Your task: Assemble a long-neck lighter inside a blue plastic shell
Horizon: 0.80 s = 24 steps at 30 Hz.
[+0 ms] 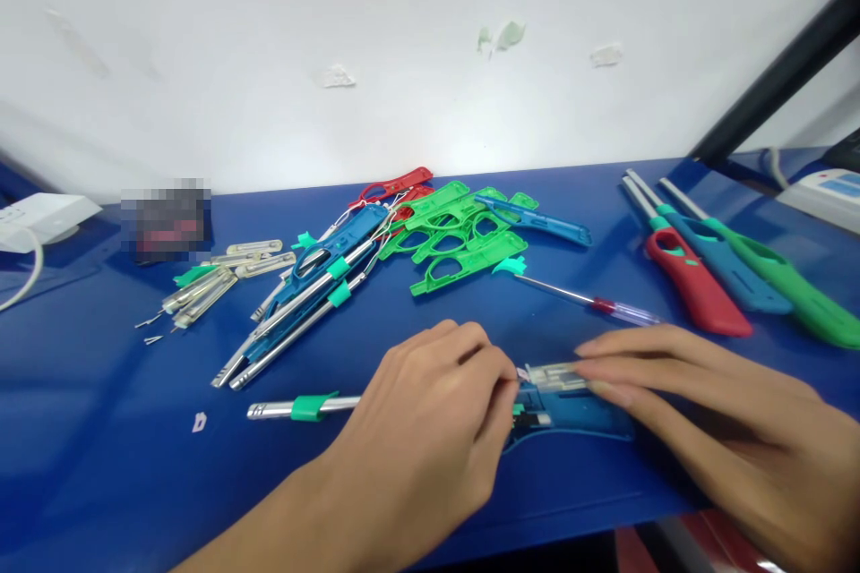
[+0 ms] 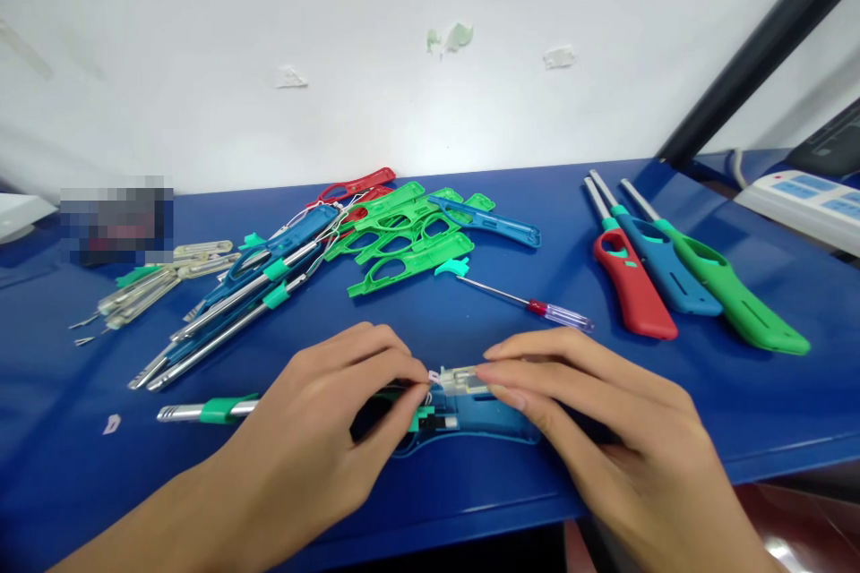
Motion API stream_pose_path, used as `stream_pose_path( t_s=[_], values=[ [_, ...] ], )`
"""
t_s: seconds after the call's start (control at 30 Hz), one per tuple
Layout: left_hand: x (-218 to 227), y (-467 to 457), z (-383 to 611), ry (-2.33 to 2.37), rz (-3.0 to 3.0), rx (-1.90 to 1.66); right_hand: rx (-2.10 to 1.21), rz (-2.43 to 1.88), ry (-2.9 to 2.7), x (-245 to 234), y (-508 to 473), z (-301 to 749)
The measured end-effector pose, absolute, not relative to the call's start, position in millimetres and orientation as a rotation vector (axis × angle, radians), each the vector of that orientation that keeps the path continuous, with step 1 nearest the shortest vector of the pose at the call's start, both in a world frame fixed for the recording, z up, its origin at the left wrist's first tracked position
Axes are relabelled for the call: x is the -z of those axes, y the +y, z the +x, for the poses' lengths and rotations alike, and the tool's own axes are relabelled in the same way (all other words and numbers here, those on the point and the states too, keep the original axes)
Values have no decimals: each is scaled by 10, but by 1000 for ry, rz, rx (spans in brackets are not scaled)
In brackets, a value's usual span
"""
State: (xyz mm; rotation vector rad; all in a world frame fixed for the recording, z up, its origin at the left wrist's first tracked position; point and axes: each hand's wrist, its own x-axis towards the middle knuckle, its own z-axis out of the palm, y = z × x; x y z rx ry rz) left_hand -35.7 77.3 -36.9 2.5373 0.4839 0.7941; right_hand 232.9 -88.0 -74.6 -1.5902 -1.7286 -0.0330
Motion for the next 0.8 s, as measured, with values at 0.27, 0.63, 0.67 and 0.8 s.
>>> stream_pose_path(
  t_s=[0.27,0.63,0.67,0.8],
  values=[
    [355,768,-362,523,2486,-747,-18,-1576,-1688,751,-860,2336],
    [381,759,-387,509,2438,-743,-66,-1449,-1702,592,-696,2241],
    [378,758,-386,506,2437,-737,-65,-1451,-1709,597,-697,2244],
    [359,782,-369,502,2429,-718,-52,-1452,-1719,592,-677,2240]
  ],
)
